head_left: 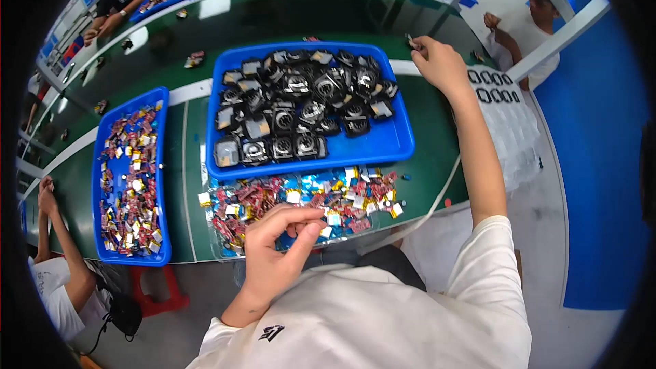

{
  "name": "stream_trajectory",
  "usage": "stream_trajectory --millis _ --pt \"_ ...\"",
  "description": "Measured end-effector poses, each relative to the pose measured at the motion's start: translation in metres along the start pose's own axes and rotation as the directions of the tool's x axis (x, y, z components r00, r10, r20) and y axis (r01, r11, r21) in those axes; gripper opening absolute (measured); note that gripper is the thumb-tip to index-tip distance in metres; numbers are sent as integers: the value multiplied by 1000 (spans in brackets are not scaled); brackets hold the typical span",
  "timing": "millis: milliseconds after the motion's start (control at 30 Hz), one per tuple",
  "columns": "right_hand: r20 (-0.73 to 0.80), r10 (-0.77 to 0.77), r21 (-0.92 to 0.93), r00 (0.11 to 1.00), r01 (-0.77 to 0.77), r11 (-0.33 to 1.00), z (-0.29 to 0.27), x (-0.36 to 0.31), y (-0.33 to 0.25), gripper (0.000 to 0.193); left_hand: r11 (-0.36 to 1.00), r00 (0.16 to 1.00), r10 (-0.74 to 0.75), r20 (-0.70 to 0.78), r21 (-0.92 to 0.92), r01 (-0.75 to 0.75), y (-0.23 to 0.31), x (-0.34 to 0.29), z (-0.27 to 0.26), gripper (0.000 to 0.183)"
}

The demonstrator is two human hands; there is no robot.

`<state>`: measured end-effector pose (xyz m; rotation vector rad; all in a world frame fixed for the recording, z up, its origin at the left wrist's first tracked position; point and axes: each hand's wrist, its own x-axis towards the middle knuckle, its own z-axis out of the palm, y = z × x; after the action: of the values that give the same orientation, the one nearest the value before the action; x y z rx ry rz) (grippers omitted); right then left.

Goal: The person is manually assembling small electronic components (possibly camera modules or sensors) at a factory workbench, picking parts from trays and combining them.

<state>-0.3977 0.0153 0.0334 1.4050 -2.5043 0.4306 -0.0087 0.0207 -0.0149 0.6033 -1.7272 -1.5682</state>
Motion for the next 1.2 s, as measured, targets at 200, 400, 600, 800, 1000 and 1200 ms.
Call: stream_trajectory --millis 200,400,600,800,1000,1200 --pt "-14 -272 619 962 222 753 -47 -133 -65 12 999 1000 -17 -16 51 18 -7 1 -1 13" --pt "51 -185 521 981 132 843 -13 -205 -82 23 991 998 43 49 128 -49 -6 4 5 12" --pt "-82 -67 669 994 104 736 9 -212 -83 19 987 998 48 42 150 -54 -8 3 3 12" --pt "-11 13 691 1000 -2 723 7 -207 -88 16 979 998 53 44 193 -60 -8 5 7 12" --pt "-234 138 708 962 71 703 12 -208 -87 14 973 992 115 53 195 -123 -9 6 5 9" --pt "-128 331 890 935 -39 453 11 -216 -94 16 972 989 130 74 188 -142 -10 3 4 11"
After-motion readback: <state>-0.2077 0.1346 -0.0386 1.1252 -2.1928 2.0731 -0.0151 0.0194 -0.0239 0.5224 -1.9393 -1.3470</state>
